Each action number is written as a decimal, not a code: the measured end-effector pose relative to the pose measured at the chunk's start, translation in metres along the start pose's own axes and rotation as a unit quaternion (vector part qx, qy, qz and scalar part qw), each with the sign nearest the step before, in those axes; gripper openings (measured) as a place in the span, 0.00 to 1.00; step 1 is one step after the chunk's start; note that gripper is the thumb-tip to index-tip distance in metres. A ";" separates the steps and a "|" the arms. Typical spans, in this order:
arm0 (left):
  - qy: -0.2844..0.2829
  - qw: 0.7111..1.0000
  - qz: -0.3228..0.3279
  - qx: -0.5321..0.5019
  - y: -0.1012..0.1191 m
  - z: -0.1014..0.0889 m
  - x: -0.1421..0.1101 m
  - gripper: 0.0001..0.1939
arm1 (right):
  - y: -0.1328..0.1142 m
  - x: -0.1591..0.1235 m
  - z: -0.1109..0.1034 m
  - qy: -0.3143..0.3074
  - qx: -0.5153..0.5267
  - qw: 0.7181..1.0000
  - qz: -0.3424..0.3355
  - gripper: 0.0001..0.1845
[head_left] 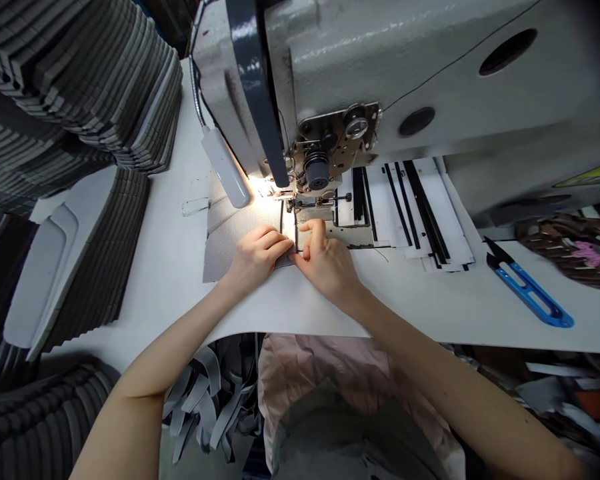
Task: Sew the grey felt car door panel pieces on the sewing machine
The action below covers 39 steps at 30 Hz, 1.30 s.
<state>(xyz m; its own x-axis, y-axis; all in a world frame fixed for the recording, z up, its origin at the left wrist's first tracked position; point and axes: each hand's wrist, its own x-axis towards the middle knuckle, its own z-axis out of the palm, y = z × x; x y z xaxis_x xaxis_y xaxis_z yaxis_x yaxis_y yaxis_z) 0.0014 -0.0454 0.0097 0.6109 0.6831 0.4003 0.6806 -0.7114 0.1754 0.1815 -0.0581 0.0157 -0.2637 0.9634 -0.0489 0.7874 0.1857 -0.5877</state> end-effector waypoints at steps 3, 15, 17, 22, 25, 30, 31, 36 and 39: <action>-0.021 0.999 0.025 0.005 0.001 -0.005 -0.001 0.16 | 0.002 -0.011 0.001 0.008 -0.064 0.996 -0.060 0.06; 0.000 0.999 0.032 -0.029 -0.011 0.001 0.001 0.17 | 0.008 -0.021 -0.006 -0.039 -0.155 0.974 -0.159 0.26; 0.012 0.999 0.038 -0.025 -0.015 0.003 0.004 0.17 | 0.008 -0.016 -0.007 -0.042 -0.161 0.974 -0.154 0.26; 0.003 1.000 0.018 -0.008 -0.023 0.007 0.011 0.17 | 0.008 -0.004 -0.011 -0.045 -0.172 0.973 -0.146 0.27; -0.004 1.000 0.007 -0.001 -0.028 0.008 0.016 0.16 | 0.008 0.003 -0.013 -0.053 -0.178 0.973 -0.139 0.28; -0.008 1.000 0.009 0.025 -0.037 0.012 0.021 0.17 | 0.007 0.014 -0.016 -0.069 -0.191 0.973 -0.111 0.27; -0.004 0.999 0.007 0.032 -0.038 0.012 0.022 0.17 | 0.006 0.016 -0.016 -0.070 -0.193 0.972 -0.111 0.27; 0.025 0.999 0.009 0.028 -0.037 0.009 0.021 0.15 | 0.008 0.026 -0.014 -0.060 -0.201 0.971 -0.111 0.28; 0.029 0.999 0.028 0.012 -0.036 0.006 0.018 0.14 | 0.009 0.030 -0.013 -0.052 -0.208 0.971 -0.105 0.30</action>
<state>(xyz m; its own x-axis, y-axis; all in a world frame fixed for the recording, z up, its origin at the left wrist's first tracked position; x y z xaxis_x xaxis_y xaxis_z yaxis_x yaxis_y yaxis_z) -0.0095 -0.0066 0.0053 0.6245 0.6313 0.4599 0.6559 -0.7436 0.1301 0.1876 -0.0247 0.0201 -0.4809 0.8749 -0.0570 0.8612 0.4592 -0.2180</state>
